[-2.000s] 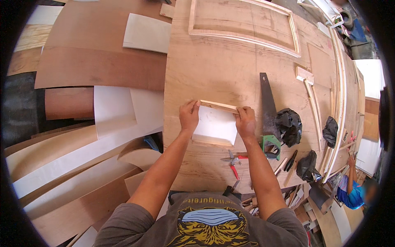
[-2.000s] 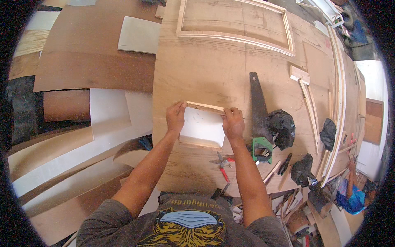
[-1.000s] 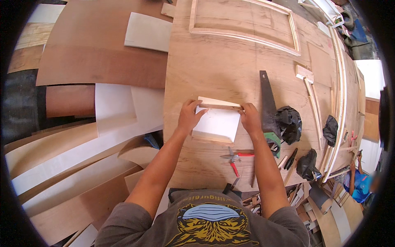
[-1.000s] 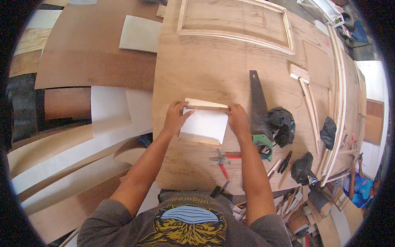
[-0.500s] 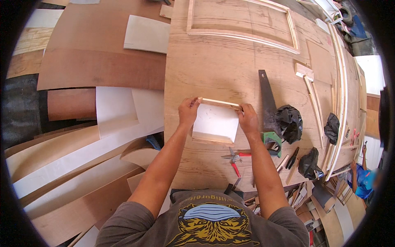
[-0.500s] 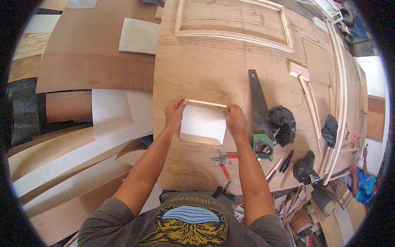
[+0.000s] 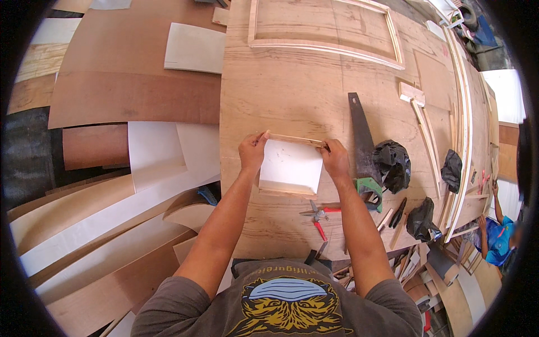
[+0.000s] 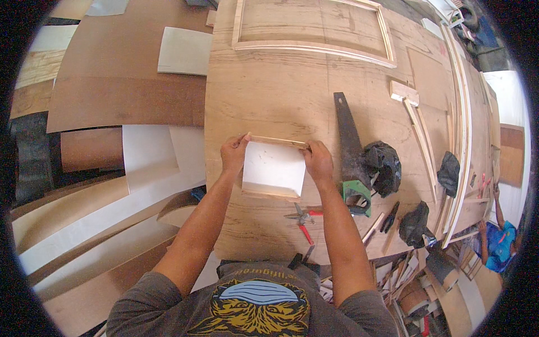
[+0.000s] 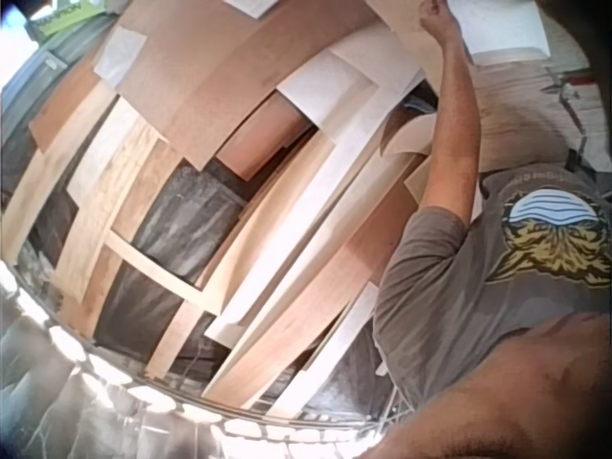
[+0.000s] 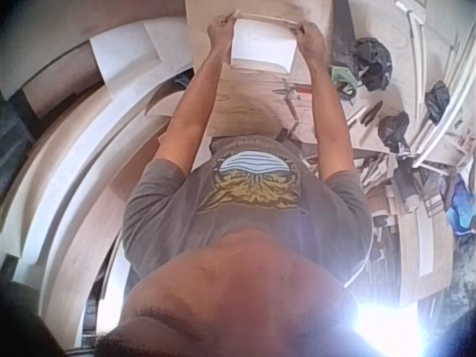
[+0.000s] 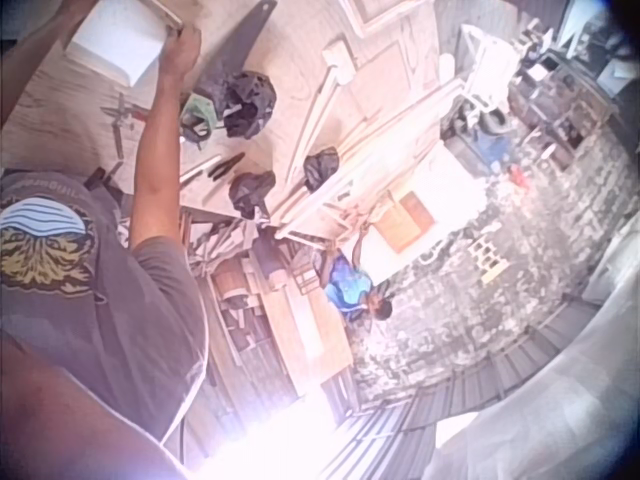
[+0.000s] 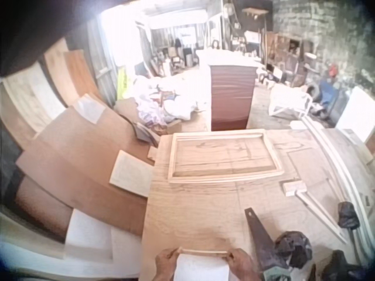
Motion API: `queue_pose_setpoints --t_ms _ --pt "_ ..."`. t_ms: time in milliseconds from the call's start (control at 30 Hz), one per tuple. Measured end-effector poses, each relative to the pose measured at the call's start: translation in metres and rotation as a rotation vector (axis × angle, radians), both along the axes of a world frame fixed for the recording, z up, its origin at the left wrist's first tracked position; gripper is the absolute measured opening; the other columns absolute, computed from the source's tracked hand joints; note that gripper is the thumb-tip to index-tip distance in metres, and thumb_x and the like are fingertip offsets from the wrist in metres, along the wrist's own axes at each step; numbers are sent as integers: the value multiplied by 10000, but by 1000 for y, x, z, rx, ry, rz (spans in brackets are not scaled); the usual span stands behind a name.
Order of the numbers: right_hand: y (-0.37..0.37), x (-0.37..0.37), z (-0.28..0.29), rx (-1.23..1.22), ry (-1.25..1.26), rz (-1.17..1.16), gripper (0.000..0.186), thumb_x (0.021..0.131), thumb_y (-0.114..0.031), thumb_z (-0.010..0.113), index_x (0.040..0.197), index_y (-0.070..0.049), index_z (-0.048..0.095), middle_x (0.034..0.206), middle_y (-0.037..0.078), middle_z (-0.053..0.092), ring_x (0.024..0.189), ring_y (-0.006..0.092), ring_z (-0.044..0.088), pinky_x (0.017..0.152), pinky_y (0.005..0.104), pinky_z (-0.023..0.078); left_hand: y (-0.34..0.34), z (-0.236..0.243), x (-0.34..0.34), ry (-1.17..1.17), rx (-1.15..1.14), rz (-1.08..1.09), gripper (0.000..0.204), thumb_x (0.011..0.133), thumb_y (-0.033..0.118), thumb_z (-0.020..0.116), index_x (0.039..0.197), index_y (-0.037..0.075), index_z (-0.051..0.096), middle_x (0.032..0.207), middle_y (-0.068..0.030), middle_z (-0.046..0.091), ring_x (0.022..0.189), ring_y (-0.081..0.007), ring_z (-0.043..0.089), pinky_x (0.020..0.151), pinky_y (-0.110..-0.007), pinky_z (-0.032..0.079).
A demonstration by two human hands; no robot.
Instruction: The person constructs a small wooden frame by measuring and cutting wood strips with a saw, using pliers to handle small pieces, and checking the fit against a white rectangular base before searching for more materials in a scrap pile.
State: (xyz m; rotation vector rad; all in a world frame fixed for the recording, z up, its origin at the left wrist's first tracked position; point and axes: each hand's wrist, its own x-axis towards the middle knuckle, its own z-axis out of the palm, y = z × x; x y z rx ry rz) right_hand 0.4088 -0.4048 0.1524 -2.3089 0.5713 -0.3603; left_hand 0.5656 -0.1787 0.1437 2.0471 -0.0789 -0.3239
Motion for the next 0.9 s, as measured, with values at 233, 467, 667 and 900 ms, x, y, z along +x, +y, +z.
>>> queue_pose_setpoints --t_ms 233,467,667,900 --pt "-6 0 6 76 32 -14 207 786 -60 775 961 12 689 875 175 676 784 341 666 695 403 532 -7 23 -2 88 44 -2 345 905 340 772 1016 13 778 866 -111 741 777 -166 682 722 -296 527" --pt "-1 3 6 238 45 -87 243 784 -126 774 975 4 699 886 178 682 816 336 670 736 410 530 4 -3 3 135 -35 0 389 884 358 793 1008 -10 774 853 -132 757 773 -161 693 715 -302 531" --pt "-2 1 4 326 59 -141 268 771 -138 792 1001 -19 720 880 168 686 805 306 674 731 383 530 0 1 5 115 -26 -5 337 899 289 787 1036 -18 774 856 -102 766 761 -131 678 690 -286 529" --pt "-3 -1 2 295 107 -142 230 800 -35 791 1015 19 727 858 109 705 771 157 658 697 293 521 1 7 6 129 3 -44 377 895 373 770 1038 24 777 895 -136 745 806 -190 683 728 -308 510"
